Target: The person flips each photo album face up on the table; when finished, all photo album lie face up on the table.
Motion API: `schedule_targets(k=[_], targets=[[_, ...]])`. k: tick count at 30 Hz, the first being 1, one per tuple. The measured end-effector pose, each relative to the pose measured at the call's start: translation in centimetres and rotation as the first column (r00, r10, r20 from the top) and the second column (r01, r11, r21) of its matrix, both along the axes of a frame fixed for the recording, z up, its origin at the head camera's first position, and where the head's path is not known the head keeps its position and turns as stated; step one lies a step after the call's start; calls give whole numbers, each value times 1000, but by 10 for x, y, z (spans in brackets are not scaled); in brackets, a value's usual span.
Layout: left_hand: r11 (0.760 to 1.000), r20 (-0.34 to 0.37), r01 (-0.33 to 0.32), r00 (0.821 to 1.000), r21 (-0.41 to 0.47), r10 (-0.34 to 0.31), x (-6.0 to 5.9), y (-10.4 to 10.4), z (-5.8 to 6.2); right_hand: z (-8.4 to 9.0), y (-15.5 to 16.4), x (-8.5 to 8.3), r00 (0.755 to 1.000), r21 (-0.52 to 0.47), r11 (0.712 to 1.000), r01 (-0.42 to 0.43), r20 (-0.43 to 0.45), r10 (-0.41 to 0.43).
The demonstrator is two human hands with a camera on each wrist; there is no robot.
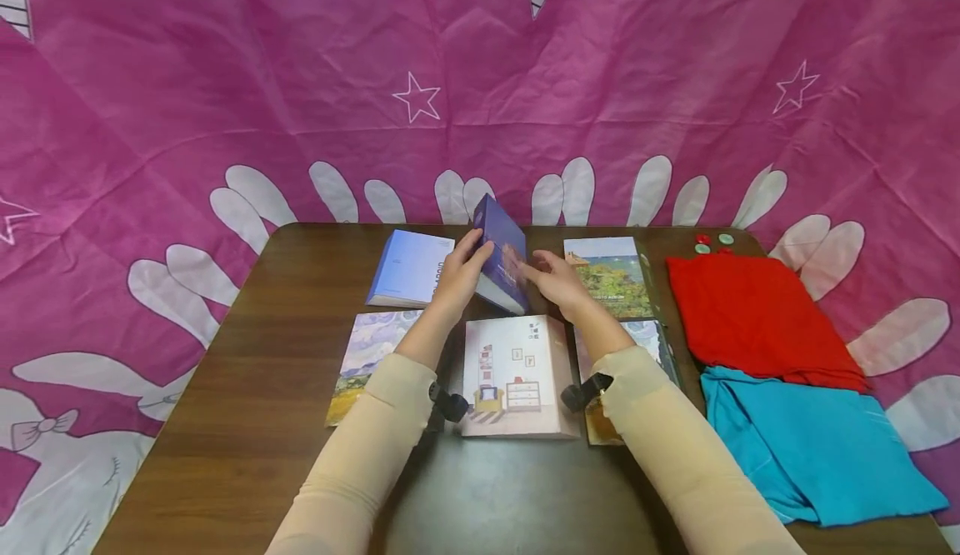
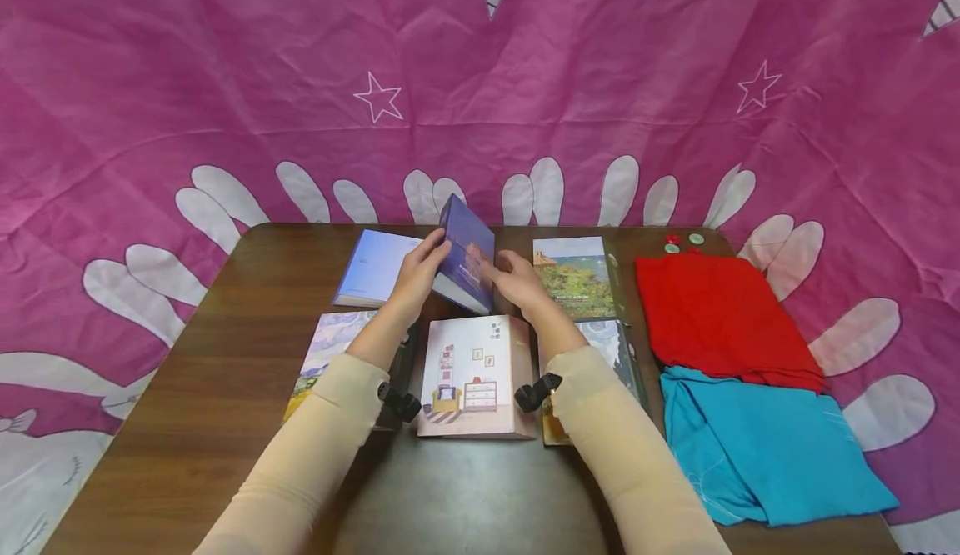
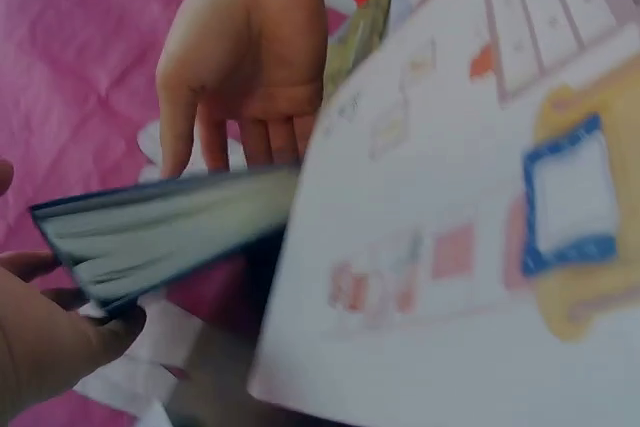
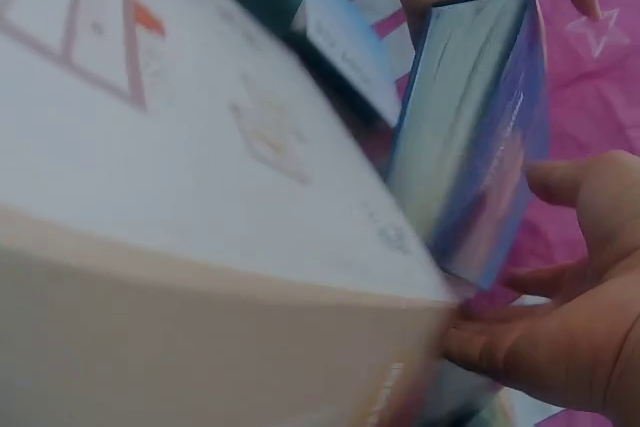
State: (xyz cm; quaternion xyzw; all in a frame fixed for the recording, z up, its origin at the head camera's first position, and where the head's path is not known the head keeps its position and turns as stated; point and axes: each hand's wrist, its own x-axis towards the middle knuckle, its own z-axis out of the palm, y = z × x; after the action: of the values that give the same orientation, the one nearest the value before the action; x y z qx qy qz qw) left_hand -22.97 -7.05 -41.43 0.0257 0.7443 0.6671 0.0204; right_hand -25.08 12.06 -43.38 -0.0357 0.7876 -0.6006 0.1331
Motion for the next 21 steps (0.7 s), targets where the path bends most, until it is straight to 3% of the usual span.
schedule_targets(k=[4,10,14,18,21], targets=[[998,122,-28,992,60,20,-3,-6,-16,-9,1,-3,996,139,989,-54,79,43],[989,223,-17,975,150,-17,-8,-4,-32,-10,7,-2,998,213,975,-56,40,49],[993,276,-5,961,119,-29,-9,-2,-35,-9,11,0,998,252,966,-50,37,42],[996,206,-74,975,-39,81,-10,-1,-34,-12,14,2,998,205,978,-37,48,28],[985,118,-153,980,-83,162,-11,3,-30,-12,19,3,998,145,989,-6,59,-3]])
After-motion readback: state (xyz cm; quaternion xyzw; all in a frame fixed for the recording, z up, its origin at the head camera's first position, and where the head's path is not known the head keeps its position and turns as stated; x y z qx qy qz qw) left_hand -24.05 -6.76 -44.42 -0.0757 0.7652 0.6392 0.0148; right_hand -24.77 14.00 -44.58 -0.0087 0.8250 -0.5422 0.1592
